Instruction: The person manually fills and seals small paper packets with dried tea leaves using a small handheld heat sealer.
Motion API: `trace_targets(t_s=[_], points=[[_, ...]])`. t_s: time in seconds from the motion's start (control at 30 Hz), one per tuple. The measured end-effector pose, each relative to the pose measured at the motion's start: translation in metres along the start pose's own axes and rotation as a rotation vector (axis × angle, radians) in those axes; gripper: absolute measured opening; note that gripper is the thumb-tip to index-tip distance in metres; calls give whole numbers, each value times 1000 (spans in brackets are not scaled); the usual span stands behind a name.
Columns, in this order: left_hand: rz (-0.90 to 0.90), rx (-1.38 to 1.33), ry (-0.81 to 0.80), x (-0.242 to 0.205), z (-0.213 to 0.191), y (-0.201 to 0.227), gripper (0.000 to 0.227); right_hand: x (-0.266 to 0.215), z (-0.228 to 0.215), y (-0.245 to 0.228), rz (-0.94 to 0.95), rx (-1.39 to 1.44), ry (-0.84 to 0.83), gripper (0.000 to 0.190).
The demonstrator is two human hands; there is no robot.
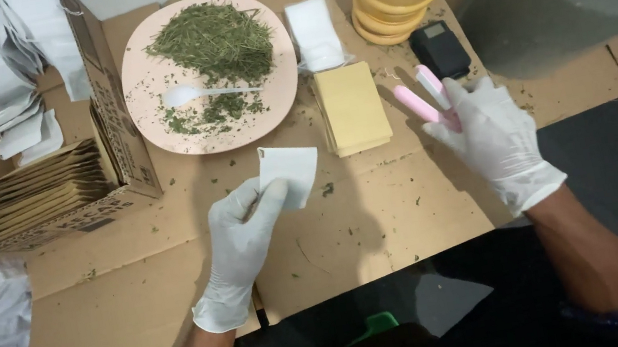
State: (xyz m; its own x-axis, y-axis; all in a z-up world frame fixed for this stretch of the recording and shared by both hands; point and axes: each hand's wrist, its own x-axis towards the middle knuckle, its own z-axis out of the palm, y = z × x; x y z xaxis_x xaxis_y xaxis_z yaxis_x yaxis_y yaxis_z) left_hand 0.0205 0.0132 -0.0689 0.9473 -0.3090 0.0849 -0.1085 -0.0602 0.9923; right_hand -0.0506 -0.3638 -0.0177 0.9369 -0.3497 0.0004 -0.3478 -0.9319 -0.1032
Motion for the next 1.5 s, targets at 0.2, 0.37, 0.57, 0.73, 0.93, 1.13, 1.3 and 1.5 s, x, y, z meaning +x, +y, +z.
trace_targets(t_s=[0.2, 0.37, 0.57, 0.73, 0.93, 1.13, 1.3, 1.5], points=[[36, 14, 24, 1, 0, 17, 18, 10, -5, -31, 56, 40, -48, 78], [42, 13, 31, 4, -4, 8, 17, 12, 5, -20, 43, 68, -50, 77], [42, -13, 47, 5, -2, 15, 16, 10, 6, -24, 30, 29, -44, 82], [54, -25, 48, 6, -3, 12, 17, 4, 10, -26, -77, 19, 75, 76], [70, -39, 44, 6, -4, 9, 17, -3, -1, -75, -538, -213, 330, 56], [85, -50, 53, 4, -7, 12, 17, 10, 23, -82, -621, -319, 320, 54], [93, -62, 62, 2, -6, 26, 16, 0, 10, -85, -612, -338, 312, 46], [108, -66, 56, 6, -8, 12, 16, -1, 17, -72, -628, -324, 355, 29]])
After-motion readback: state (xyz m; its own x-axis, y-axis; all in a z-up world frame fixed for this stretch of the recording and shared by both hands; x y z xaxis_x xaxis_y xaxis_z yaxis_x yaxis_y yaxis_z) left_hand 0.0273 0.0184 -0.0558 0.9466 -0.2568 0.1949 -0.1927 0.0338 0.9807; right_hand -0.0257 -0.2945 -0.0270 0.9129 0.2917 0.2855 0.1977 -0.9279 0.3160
